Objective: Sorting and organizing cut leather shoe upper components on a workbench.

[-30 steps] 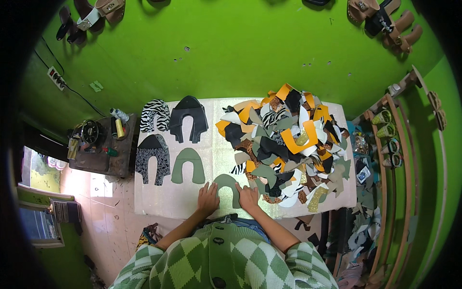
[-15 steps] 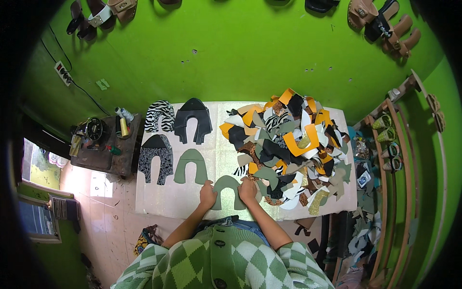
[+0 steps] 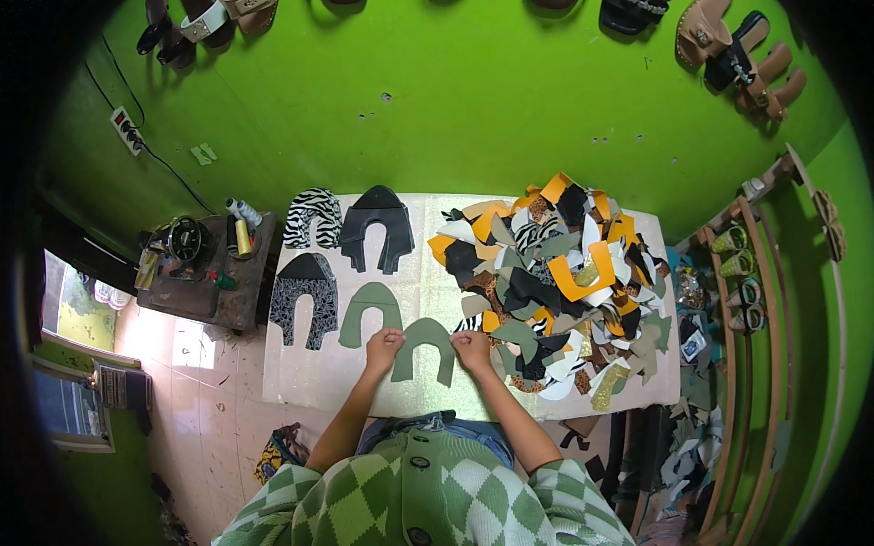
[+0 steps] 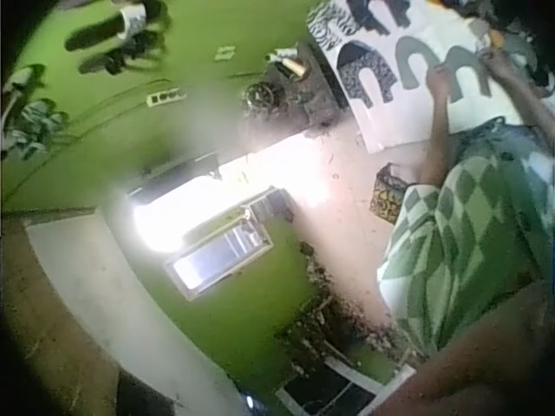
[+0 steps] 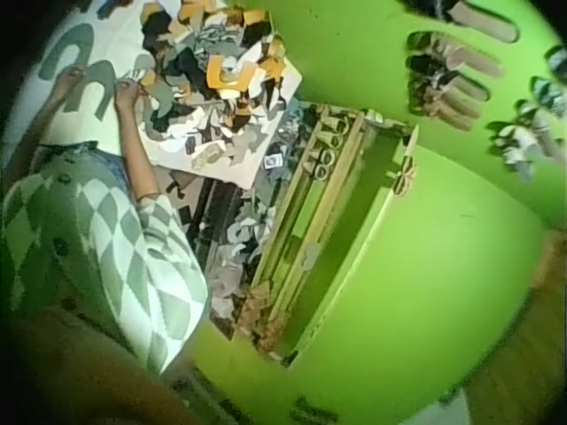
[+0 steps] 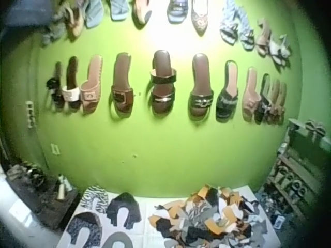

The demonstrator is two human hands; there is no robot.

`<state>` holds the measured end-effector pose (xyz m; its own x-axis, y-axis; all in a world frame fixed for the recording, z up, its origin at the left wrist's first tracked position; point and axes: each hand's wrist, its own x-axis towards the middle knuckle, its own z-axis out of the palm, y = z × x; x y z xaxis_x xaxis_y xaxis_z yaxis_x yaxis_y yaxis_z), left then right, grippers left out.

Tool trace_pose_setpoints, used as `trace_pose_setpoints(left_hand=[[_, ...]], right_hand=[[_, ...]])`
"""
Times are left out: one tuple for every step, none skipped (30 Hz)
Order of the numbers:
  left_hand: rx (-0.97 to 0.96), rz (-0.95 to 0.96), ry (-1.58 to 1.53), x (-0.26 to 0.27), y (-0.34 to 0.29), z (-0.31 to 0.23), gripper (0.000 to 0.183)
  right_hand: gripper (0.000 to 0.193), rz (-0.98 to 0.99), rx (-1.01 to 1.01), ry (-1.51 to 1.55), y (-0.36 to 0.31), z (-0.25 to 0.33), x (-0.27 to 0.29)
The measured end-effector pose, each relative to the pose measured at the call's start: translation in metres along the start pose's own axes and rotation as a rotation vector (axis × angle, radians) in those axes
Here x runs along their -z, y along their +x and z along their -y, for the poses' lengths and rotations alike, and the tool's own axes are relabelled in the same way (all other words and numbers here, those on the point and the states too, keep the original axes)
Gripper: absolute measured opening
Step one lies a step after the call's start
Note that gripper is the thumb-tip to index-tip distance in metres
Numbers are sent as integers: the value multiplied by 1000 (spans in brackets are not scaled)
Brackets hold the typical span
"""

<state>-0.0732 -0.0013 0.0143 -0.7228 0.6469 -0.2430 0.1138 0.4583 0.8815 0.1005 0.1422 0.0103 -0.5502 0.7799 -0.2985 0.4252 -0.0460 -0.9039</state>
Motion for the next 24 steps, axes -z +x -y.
trace_pose_setpoints(left_hand=[[5,2,-74,9,8,6,16],[7,4,-147,15,15,11,16],[-11,8,-185,23,21,8,13],[-18,10,-177,30,28,12,13],[-14,-4,-197,38,36,14,12],[-12,-22,-219,45,44,16,12],[-28,-28,-304,55,49,21,11],[-38,-29,-298,66,56,24,11],[10,-34,-258,74,62,22,11],[58,-41,-219,80,68,18,12],[3,-71,-136,83,75,15,12],[0,-74,-133,87,80,13,12],[0,-97,-30,91,86,10,11],[2,-120,72,94,90,8,10],[3,-129,71,98,94,13,10],[-47,-154,171,100,98,17,9],[-94,-179,271,102,101,22,8],[-96,-175,267,100,104,19,8],[-97,-187,288,96,106,17,7],[-98,-199,309,94,107,15,7],[-93,-202,305,95,108,17,7],[-113,-217,330,95,108,20,6],[-131,-232,355,95,108,23,6],[-124,-232,352,95,107,23,6]], right_hand=[[12,18,35,18,5,5,-5],[12,25,42,22,10,11,-8],[13,94,-54,143,15,20,-12],[14,164,-149,266,20,29,-16],[14,206,-150,246,24,39,-21],[14,203,-142,254,28,46,-29],[14,232,-138,236,32,54,-39],[14,260,-132,217,35,62,-50],[13,268,-144,319,40,62,-60],[13,257,-138,325,46,63,-67],[13,254,-158,343,52,63,-73],[13,264,-180,359,57,65,-82],[12,238,-174,351,62,67,-89],[12,239,-172,352,65,68,-96],[11,205,-146,291,68,70,-103],[10,171,-122,230,70,72,-109],[10,179,-118,226,73,74,-114],[10,149,-106,174,77,71,-115],[9,120,-94,121,81,67,-117],[9,117,-96,117,84,63,-118],[11,64,34,-32,85,62,-121],[12,12,164,-180,86,61,-123],[12,18,165,-185,87,59,-125],[13,-18,126,-269,84,63,-126]])
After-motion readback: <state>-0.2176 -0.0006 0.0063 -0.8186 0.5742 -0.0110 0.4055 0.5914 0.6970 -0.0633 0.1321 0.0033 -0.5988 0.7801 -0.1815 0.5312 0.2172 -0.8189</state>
